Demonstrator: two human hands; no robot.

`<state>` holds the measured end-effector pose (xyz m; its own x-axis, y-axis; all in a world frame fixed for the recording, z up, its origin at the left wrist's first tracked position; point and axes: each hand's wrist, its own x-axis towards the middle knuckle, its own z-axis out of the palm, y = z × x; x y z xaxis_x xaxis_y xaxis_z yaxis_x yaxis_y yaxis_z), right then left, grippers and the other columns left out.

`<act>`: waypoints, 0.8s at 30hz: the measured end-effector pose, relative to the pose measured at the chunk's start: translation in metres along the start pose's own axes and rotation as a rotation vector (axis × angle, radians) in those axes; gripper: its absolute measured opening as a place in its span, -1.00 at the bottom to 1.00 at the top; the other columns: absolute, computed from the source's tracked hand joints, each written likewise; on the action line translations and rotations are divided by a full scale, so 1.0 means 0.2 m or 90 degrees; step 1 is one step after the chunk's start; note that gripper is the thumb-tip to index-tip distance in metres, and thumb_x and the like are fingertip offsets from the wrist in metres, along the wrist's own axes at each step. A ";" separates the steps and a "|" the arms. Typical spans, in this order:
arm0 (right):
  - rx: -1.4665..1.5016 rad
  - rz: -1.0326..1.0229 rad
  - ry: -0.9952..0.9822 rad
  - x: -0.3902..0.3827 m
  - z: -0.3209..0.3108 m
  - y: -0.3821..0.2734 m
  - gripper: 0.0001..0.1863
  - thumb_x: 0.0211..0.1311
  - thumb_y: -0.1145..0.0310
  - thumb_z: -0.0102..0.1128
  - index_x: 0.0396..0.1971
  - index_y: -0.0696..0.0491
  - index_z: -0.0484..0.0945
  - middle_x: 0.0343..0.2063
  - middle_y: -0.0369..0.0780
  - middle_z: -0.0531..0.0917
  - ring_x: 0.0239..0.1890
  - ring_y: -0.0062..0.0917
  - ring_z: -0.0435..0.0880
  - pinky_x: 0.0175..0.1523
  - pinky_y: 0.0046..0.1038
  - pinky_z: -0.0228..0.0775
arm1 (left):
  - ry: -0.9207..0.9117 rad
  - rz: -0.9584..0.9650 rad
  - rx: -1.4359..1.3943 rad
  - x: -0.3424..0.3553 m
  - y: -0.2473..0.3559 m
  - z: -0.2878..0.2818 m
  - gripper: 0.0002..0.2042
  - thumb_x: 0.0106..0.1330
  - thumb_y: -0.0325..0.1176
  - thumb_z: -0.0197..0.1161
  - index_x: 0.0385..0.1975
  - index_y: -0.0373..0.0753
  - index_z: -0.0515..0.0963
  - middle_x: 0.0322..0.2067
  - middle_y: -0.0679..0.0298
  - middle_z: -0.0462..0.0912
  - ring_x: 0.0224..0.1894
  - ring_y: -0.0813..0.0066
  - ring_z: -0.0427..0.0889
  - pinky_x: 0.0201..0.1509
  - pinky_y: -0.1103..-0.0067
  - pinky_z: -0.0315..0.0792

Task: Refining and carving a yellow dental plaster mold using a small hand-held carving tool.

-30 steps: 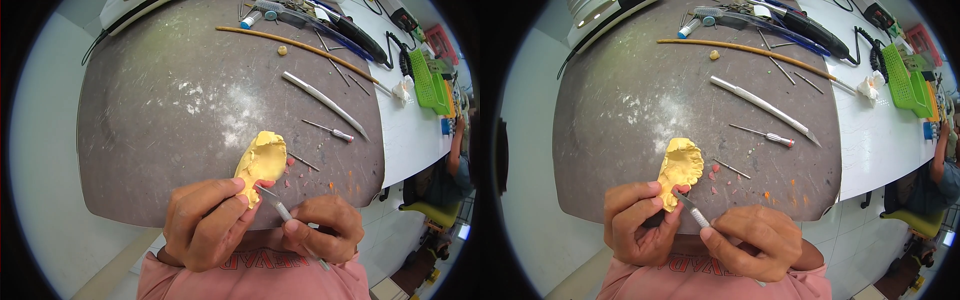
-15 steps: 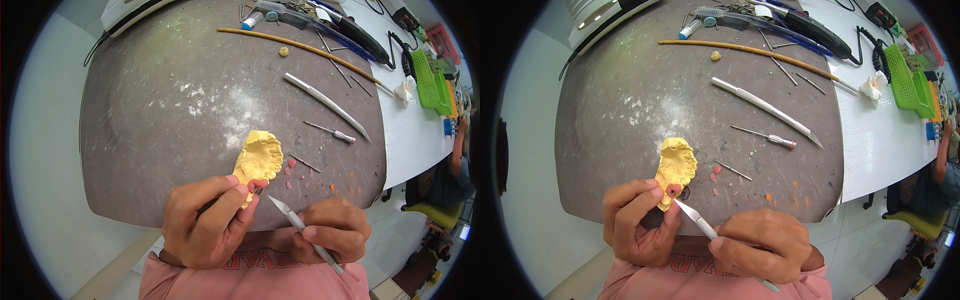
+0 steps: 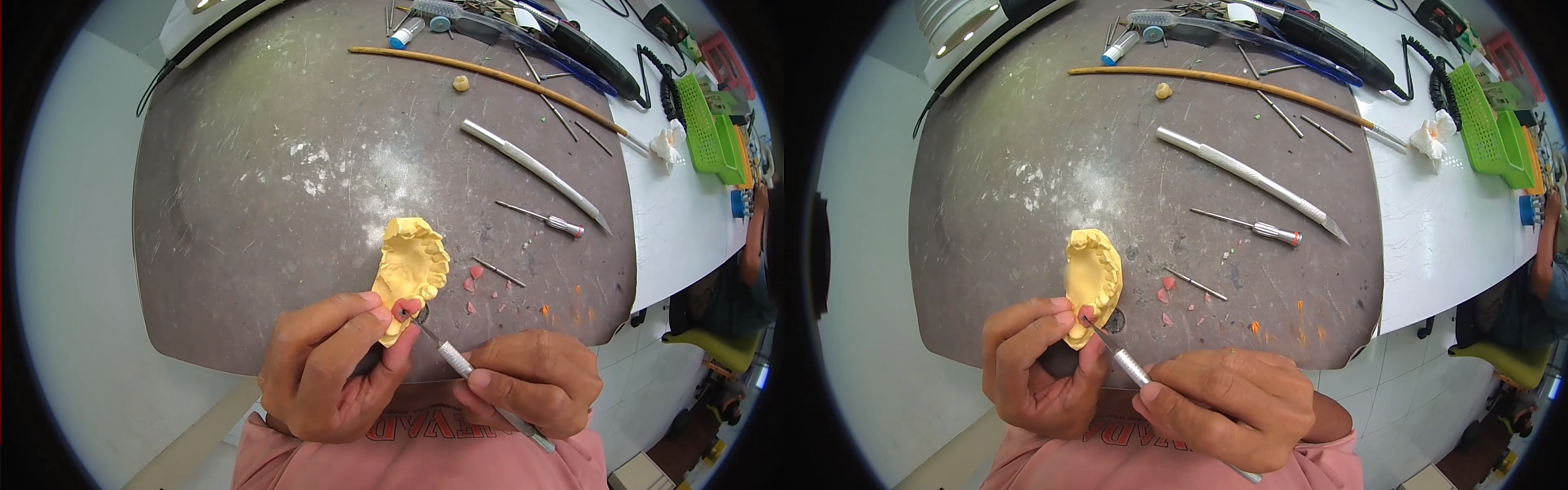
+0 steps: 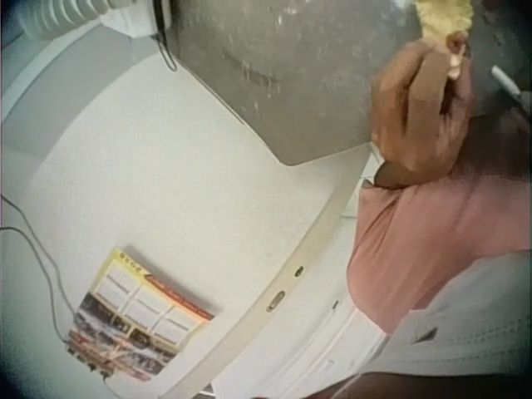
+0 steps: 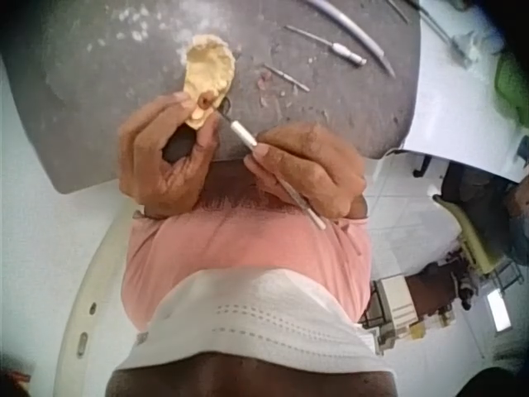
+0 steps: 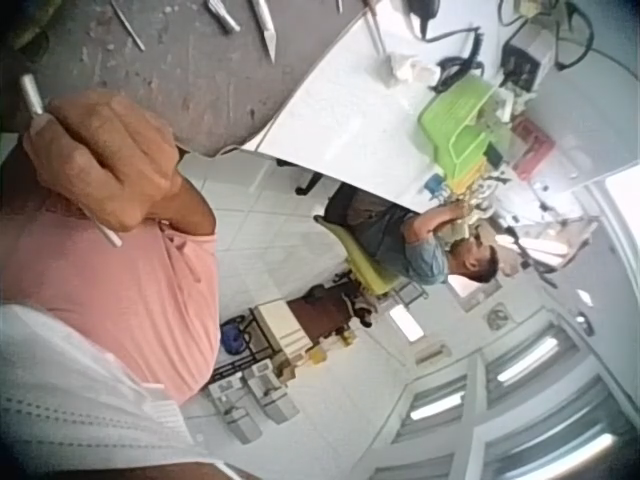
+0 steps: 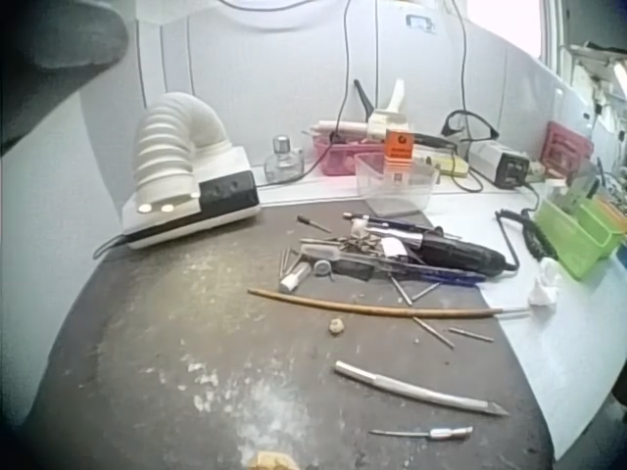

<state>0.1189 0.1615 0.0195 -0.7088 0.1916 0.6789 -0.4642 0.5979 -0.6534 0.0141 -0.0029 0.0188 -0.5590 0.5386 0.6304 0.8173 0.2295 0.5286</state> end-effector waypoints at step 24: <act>0.006 -0.019 0.038 -0.04 0.00 0.01 -0.70 -0.10 0.53 0.50 -0.29 0.19 0.65 -0.49 -0.13 0.69 -0.52 -0.46 0.72 -0.50 -0.52 0.60 | -0.009 0.003 -0.051 -0.01 -0.02 0.02 -0.69 0.10 -0.62 0.44 -0.14 -0.39 0.59 -0.20 0.03 0.59 -0.30 0.36 0.68 -0.28 0.60 0.66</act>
<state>0.1229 0.1614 0.0124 -0.6625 0.2198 0.7161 -0.4899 0.5961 -0.6362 0.0129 -0.0018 0.0137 -0.5522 0.5507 0.6260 0.8062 0.1615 0.5691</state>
